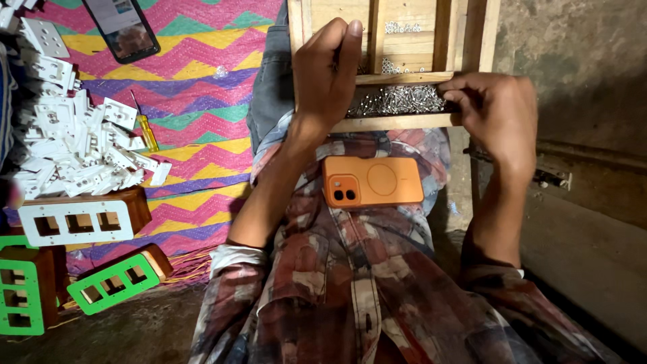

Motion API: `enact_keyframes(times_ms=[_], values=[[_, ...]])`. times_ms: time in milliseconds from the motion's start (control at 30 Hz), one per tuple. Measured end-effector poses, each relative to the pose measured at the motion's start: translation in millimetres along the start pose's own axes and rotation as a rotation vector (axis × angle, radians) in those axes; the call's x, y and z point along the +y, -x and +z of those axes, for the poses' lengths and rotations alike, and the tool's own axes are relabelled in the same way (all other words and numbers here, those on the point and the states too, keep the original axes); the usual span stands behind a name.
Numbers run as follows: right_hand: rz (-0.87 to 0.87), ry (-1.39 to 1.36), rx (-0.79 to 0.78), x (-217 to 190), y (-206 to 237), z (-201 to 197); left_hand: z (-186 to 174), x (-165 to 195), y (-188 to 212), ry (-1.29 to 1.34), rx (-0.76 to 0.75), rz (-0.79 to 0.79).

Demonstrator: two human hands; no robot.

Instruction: The person sits on a floor mat with a compartmentalized wooden box on their lap and sorts small metal screws by hand, picking them one at a time from a pile and placing them into the box compartments. Piles of white plastic switch parts and a phone lie beside them on the mat.

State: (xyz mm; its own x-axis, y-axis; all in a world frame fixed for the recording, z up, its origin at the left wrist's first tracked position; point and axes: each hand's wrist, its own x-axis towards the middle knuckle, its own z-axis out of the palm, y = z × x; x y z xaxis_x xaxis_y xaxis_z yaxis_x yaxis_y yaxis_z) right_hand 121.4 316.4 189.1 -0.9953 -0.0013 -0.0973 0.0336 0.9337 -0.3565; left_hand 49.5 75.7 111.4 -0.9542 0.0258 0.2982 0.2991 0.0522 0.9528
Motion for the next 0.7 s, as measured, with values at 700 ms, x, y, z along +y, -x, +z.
enact_keyframes(times_ms=[700], values=[[-0.057,-0.979,0.127,-36,-58,50,2,-12,-12,-0.14,-0.14,0.276]])
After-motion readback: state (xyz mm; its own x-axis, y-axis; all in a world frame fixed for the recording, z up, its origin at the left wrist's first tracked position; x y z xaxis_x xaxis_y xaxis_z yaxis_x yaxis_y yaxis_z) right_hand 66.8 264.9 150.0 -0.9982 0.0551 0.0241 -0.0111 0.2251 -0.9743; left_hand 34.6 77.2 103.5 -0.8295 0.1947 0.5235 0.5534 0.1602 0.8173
